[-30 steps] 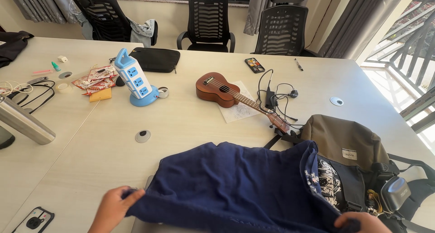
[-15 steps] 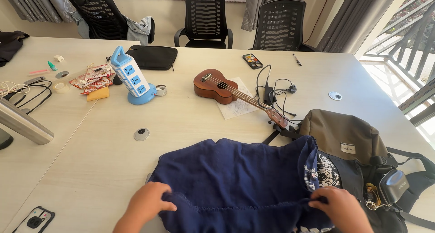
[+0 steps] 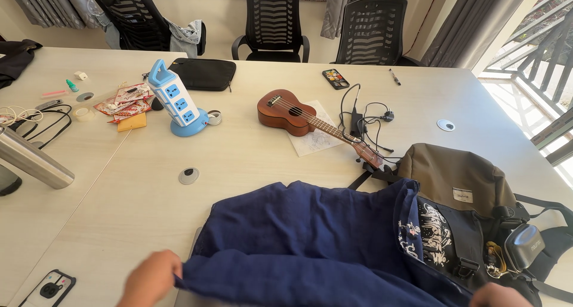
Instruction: The person unfolds a dark blue patterned scarf on a white table, then folds it into a compact rectangle. The folded scarf is placed on top of a backpack on the table.
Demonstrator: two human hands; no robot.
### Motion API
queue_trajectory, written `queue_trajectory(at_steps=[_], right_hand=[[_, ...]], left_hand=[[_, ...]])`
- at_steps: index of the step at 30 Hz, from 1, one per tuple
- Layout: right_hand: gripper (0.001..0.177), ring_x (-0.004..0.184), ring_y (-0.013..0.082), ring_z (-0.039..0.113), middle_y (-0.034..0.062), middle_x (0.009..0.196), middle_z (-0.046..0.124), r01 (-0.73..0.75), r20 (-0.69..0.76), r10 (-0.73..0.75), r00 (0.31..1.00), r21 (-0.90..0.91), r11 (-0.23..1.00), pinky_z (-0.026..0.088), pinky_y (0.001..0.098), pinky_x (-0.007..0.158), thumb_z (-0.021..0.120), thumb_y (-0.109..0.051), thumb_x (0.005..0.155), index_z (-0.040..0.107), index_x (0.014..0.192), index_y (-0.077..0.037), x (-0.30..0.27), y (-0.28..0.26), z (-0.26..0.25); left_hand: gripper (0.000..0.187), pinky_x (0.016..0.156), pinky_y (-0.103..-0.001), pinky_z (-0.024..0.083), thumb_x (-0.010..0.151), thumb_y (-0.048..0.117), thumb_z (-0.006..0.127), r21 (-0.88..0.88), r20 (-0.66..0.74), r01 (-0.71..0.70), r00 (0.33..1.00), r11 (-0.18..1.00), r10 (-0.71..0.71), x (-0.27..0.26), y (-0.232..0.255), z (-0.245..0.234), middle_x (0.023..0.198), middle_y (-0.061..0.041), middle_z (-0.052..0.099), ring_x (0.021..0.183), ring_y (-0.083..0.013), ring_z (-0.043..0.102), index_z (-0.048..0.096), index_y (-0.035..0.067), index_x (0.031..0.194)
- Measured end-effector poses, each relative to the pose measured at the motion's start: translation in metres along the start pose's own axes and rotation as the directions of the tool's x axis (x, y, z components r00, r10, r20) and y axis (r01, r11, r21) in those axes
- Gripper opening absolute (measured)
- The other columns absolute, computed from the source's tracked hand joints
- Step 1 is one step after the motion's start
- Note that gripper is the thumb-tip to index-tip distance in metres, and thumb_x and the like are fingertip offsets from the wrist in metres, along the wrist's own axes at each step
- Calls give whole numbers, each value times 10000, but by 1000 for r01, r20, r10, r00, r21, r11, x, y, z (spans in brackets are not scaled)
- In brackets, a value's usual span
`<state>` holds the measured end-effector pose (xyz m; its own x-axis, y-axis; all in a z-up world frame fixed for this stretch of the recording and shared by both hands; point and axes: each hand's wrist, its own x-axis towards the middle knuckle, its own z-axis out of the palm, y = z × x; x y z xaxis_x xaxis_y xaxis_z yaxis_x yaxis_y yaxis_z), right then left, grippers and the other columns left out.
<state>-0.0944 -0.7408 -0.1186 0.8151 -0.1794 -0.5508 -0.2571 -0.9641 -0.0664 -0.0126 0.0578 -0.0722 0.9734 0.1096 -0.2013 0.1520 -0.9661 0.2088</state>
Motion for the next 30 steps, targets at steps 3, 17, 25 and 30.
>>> queue_trajectory(at_steps=[3,17,25,30], right_hand=[[347,1150,74,755,-105,1089,822,-67,23,69,997,-68,995,552,229,1109,795,-66,762,873,1004,-302,-6,-35,8],[272,1059,231,740,35,1044,747,924,-715,-615,331,113,367,587,334,894,683,150,626,690,793,-64,-117,-324,-75],[294,892,237,752,50,936,757,887,-623,-632,462,316,336,597,333,790,715,128,654,707,891,-45,-133,-355,-93],[374,841,219,761,2,1029,753,807,-536,-610,583,470,358,611,319,752,718,98,656,717,988,-74,-138,-360,-100]], left_hand=[[169,831,-365,564,771,86,654,68,131,-51,990,996,42,-4,32,27,942,36,722,1008,-219,693,731,236,774],[239,884,-330,597,594,-140,633,-393,-537,-869,481,299,693,-60,212,-13,1119,-79,629,1069,-246,681,698,33,745],[198,725,-334,512,600,-79,722,-382,-560,-883,455,272,692,-65,237,-18,1021,-83,504,986,-245,627,731,96,693],[153,848,-383,488,640,-10,758,-181,-704,-941,328,287,630,-70,243,-27,1034,-76,488,1006,-276,571,668,103,691]])
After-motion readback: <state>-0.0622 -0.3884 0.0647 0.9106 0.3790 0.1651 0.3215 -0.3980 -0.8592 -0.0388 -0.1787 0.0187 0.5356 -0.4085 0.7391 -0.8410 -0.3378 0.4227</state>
